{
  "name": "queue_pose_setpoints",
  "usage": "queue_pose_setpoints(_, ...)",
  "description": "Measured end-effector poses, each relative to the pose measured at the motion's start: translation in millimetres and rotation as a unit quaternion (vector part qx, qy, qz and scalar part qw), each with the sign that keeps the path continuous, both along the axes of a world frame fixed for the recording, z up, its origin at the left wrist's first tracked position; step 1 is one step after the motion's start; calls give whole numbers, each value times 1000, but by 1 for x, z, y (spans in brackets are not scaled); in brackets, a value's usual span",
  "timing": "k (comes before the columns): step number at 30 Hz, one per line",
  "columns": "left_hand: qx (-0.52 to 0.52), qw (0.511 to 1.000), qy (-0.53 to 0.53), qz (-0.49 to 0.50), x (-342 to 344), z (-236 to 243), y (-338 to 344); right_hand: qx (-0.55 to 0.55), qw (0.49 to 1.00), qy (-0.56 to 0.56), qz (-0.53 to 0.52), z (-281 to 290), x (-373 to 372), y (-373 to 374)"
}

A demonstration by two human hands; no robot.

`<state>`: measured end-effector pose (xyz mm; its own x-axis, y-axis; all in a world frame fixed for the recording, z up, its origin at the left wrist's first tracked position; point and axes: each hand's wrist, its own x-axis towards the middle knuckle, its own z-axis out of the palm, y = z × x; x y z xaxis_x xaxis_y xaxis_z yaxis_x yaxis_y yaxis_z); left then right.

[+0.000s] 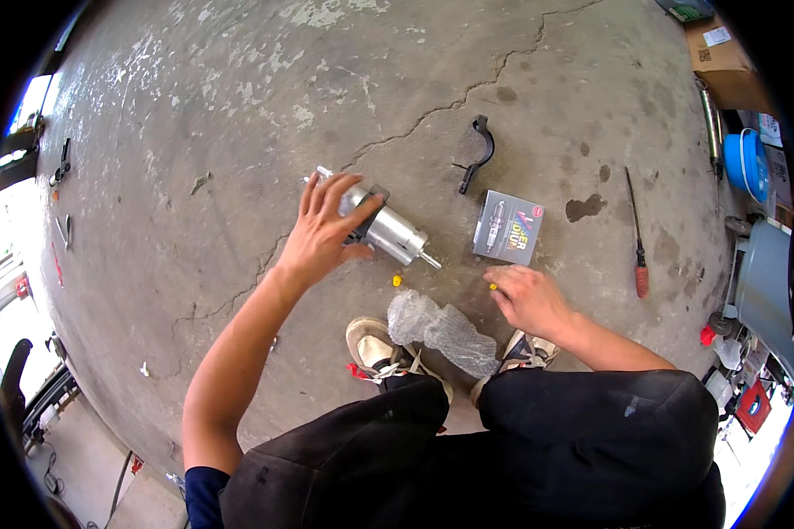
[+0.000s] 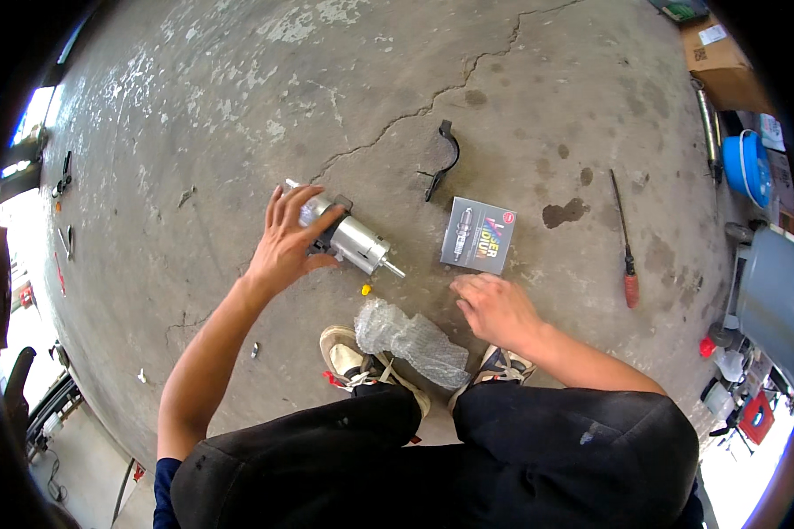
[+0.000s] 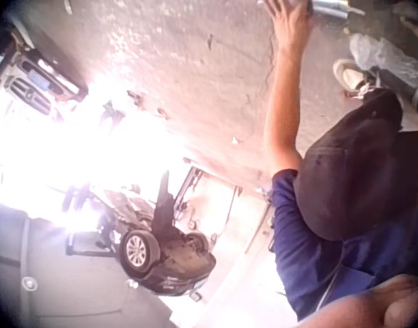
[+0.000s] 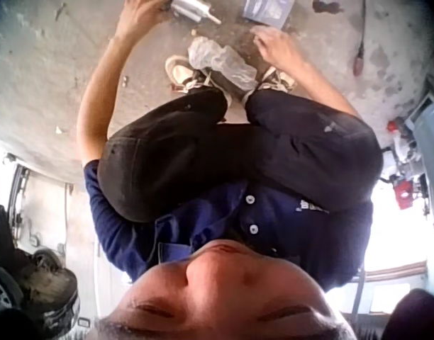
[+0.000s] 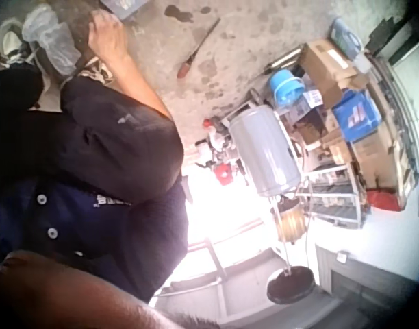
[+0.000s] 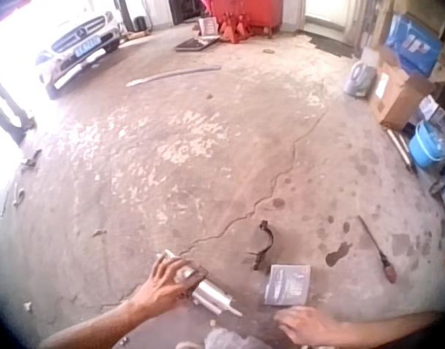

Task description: The person attaches a bracket to a new fuel filter by hand and then installs the assembly into the underside of a vehicle by sliding it into place and connecting lines.

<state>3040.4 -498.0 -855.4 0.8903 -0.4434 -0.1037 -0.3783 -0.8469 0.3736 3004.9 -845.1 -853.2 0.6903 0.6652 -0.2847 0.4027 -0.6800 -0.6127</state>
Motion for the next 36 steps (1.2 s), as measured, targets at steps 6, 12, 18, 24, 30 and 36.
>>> queue_pose_setpoints(6,-282,769,173,546,-31,-39,-14,67,995,38,-57,7,32,19)
queue_pose_setpoints(12,-266,803,255,468,-15,-32,-18,103,980,102,-138,0,60,33)
queue_pose_setpoints(18,-354,759,247,488,-19,-44,-38,107,987,70,-92,-16,48,58)
queue_pose_setpoints(24,-489,666,353,439,-40,-5,-74,92,991,10,-101,-1,40,70)
queue_pose_setpoints(30,-568,656,373,330,-44,25,-74,159,984,-58,-53,38,48,65)
queue_pose_setpoints(36,-566,698,280,338,-48,45,-88,190,974,-119,-39,54,54,62)
